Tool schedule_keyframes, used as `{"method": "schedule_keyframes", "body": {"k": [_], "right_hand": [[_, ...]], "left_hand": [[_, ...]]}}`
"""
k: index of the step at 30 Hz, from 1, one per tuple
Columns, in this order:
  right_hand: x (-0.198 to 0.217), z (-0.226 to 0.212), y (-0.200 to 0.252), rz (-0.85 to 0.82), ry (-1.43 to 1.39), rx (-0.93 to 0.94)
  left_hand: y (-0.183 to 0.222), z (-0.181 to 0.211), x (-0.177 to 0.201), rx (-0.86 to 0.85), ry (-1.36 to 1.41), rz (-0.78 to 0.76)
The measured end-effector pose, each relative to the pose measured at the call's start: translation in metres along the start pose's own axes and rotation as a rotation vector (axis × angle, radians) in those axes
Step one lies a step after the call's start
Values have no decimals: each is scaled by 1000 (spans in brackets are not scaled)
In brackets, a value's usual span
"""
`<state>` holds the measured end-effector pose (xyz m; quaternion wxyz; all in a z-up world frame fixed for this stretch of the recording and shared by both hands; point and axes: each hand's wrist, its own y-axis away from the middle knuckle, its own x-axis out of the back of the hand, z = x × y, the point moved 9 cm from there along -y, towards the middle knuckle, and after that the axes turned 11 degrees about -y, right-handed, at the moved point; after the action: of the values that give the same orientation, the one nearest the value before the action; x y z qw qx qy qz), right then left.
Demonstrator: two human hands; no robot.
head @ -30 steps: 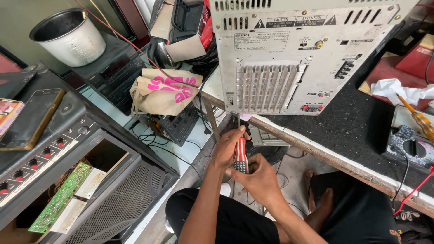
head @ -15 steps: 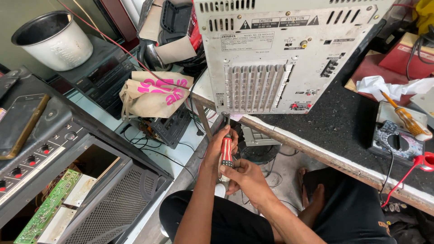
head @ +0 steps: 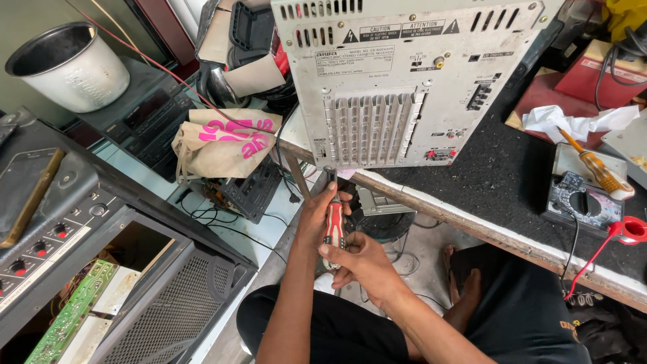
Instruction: The person is using a manual screwdriver to remove several screws from the back panel of an electronic device on a workbench.
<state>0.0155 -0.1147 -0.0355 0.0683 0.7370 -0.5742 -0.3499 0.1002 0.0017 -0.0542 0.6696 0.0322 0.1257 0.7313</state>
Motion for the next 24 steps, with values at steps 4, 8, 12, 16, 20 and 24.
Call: {"method": "schedule_keyframes", "body": {"k": [4,8,12,16,20,24], "right_hand": [[0,-15,14,83,254,23],[-6,10,10,-181,-110,-124],[-7,33,-12,-365,-367,-148],[-8,24,-11,-231,-277,-67],[-4,4,5,-52,-35,12],[-8,11,3,-170,-202,-52]], "left_hand": [[-1,-2,2,28,57,23],[-10,-12,5,9,64,16],[-37,-42,4,-2,329,-125],[5,5,0,30,15,-42],[-8,1,2,28,-33,10],[-30,-19,6,-1,7,-25]]}}
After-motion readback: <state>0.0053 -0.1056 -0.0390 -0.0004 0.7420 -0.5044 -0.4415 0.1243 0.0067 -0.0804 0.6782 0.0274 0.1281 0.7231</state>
